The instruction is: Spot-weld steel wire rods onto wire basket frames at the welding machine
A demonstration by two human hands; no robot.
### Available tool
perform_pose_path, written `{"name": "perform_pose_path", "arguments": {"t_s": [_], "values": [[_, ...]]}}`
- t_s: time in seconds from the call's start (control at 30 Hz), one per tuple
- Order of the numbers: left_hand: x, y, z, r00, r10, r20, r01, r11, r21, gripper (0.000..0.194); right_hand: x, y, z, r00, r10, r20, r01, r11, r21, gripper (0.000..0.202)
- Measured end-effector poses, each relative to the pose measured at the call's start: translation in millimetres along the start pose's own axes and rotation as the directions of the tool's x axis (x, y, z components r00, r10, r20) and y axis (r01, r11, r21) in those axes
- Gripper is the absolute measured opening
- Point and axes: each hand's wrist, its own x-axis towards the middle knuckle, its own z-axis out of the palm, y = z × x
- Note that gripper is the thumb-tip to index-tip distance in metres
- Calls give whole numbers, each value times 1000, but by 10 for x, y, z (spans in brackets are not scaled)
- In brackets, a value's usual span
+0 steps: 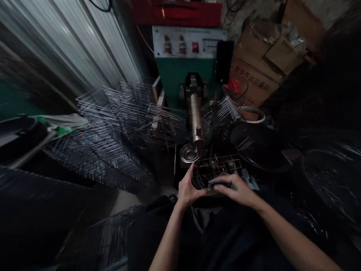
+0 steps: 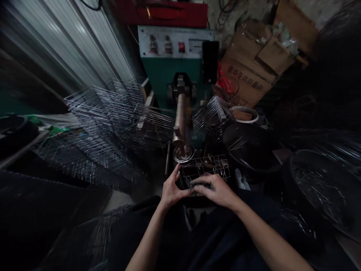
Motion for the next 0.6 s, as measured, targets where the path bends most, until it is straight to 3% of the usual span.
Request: {"name": "perform_pose_path", "arguments": {"t_s": [0.07,0.2,0.33,0.47,0.53,0.6], "values": [[-35,-29,-40,1000,-24,1,24,1000,-3,113,-109,-70,-157,998,40,40,-42,998,49,22],[-123,-78,-151,987,-161,-8,160,985,-68,115,-257,-5,-303,996,42,-79,-55,984,-172,22],[-188,-93,-218,980,-198,-9,196,974,-110,115,-186,191,-153,990,-110,-88,66,911,-407,24],[-237,-86,-258,977,-212,-15,207,963,-171,115,-74,333,62,974,-228,0,165,705,-689,34],[-267,-92,-290,979,-205,-26,196,962,-189,114,-60,378,125,955,-297,27,216,626,-749,39],[-299,-108,-329,981,-190,-43,179,966,-187,112,-63,411,155,930,-366,30,263,606,-751,42]]}}
